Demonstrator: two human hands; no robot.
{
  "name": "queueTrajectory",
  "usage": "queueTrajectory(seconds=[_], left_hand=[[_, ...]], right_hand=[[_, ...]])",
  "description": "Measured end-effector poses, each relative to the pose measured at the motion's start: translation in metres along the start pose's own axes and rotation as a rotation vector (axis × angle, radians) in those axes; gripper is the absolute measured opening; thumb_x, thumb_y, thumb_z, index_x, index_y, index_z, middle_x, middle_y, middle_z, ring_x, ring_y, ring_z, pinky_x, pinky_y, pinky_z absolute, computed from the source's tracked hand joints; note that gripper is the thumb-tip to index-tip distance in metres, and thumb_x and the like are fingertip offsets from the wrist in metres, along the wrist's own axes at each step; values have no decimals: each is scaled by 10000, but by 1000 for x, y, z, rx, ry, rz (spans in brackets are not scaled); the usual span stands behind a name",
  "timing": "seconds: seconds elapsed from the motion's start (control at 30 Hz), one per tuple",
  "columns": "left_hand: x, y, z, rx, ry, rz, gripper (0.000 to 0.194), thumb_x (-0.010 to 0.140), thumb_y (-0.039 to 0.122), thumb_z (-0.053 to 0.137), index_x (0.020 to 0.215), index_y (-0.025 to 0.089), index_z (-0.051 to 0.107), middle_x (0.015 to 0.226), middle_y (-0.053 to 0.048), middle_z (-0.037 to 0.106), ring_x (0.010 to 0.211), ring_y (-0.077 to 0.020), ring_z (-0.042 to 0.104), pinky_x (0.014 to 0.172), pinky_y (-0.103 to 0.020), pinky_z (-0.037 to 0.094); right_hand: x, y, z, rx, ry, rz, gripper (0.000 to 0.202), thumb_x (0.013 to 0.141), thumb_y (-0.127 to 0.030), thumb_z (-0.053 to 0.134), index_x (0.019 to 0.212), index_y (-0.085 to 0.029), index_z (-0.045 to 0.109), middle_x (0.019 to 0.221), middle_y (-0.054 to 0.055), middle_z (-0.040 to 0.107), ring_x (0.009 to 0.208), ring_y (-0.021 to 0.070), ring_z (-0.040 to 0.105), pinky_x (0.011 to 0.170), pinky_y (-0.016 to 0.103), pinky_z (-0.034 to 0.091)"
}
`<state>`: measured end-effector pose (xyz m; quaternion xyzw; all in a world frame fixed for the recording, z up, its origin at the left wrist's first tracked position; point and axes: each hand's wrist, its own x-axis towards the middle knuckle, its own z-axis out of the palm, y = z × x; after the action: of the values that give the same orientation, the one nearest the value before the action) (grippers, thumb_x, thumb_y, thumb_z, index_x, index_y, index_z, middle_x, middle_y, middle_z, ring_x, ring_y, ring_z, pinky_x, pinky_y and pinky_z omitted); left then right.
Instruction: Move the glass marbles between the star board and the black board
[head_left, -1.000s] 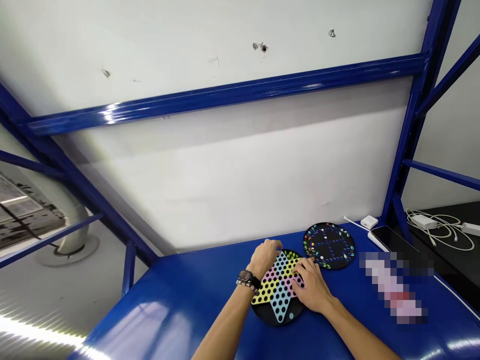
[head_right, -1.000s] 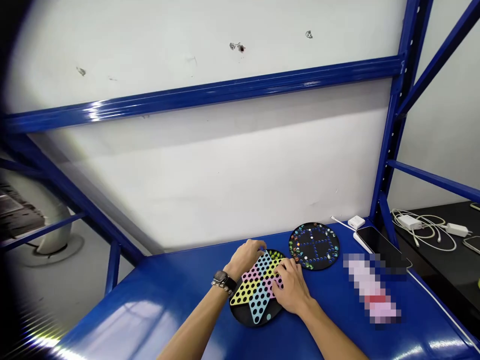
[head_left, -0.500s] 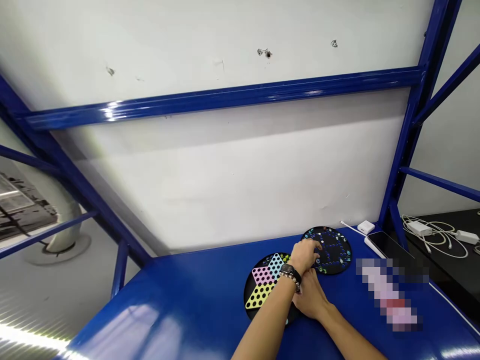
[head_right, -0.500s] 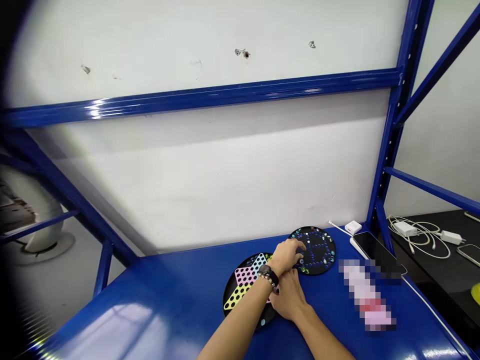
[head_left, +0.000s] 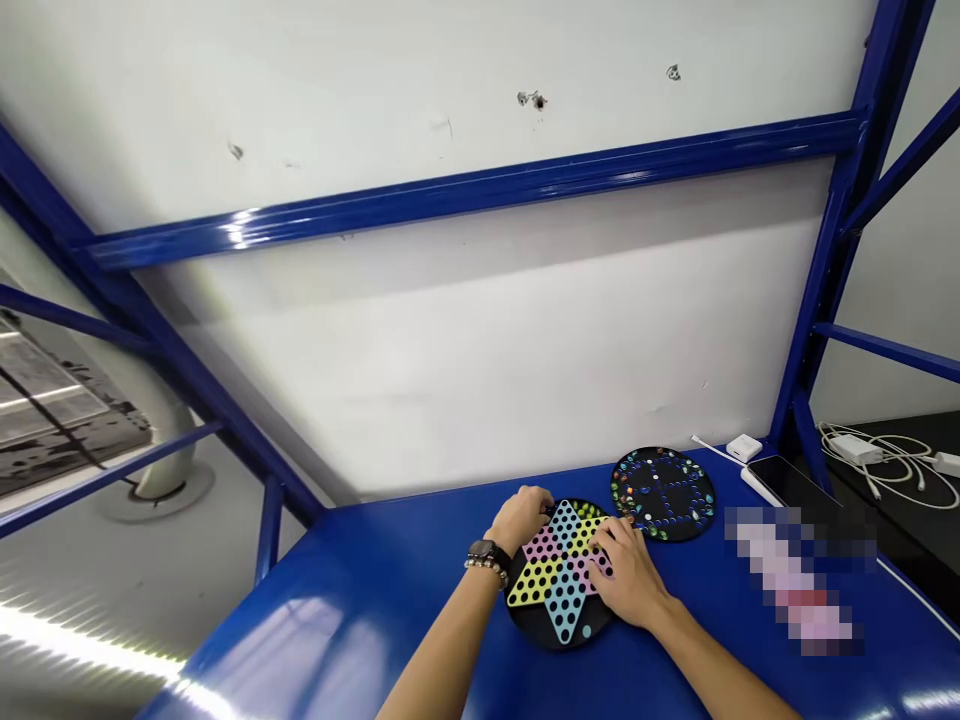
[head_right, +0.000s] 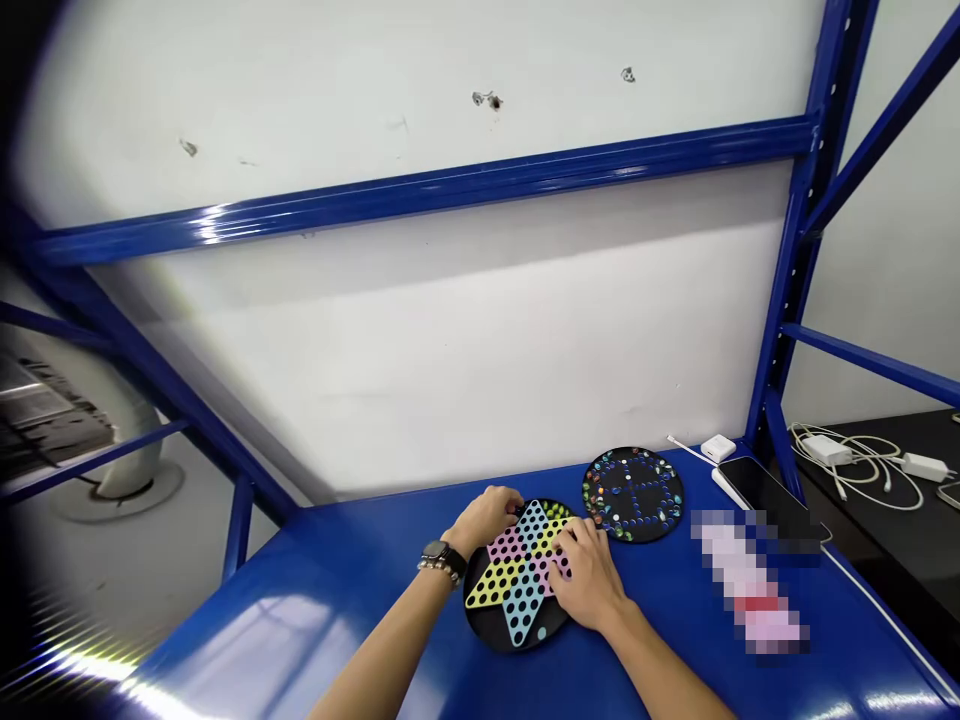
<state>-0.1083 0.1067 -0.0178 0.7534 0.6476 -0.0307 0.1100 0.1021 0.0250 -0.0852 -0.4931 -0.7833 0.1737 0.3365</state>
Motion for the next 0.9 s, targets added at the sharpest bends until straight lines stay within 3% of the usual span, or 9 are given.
queueTrajectory(seconds=[0.13, 0.33, 0.6, 0.9], left_hand=[[3, 6, 5, 44, -8, 32, 373, 801, 84, 620, 1130, 228, 721, 1195, -95, 719, 1051, -230, 703, 833, -267, 541], [7, 9, -3, 107, -56, 135, 490, 775, -18, 559, 1150, 260, 706, 1224, -51, 711, 1035, -201, 706, 835, -242, 549], [7, 11, -7, 246, -107, 146, 244, 824, 129, 675, 1043, 218, 732, 1168, -102, 720, 1037, -268, 716, 884, -323, 571], [0, 13, -4, 340, -89, 170, 265, 894, 136, 634, 1149, 198, 671, 1122, -129, 736, 1006, -283, 729, 867, -373, 582]], right_hand=[[0, 1, 0, 5, -8, 2, 92, 844, -174, 583, 905, -244, 588, 1049, 37, 617, 1016, 220, 573, 918, 399, 470], [0, 1, 0, 9, -3, 9, 95, 841, -164, 581, 898, -240, 589, 1045, 38, 619, 1016, 221, 571, 921, 404, 466], [1, -1, -2, 28, -3, 24, 94, 839, -168, 590, 892, -245, 580, 1045, 36, 617, 1011, 222, 572, 932, 415, 468], [1, -2, -2, 17, -1, 13, 103, 842, -167, 586, 906, -248, 595, 1048, 39, 620, 1024, 228, 581, 935, 407, 474]])
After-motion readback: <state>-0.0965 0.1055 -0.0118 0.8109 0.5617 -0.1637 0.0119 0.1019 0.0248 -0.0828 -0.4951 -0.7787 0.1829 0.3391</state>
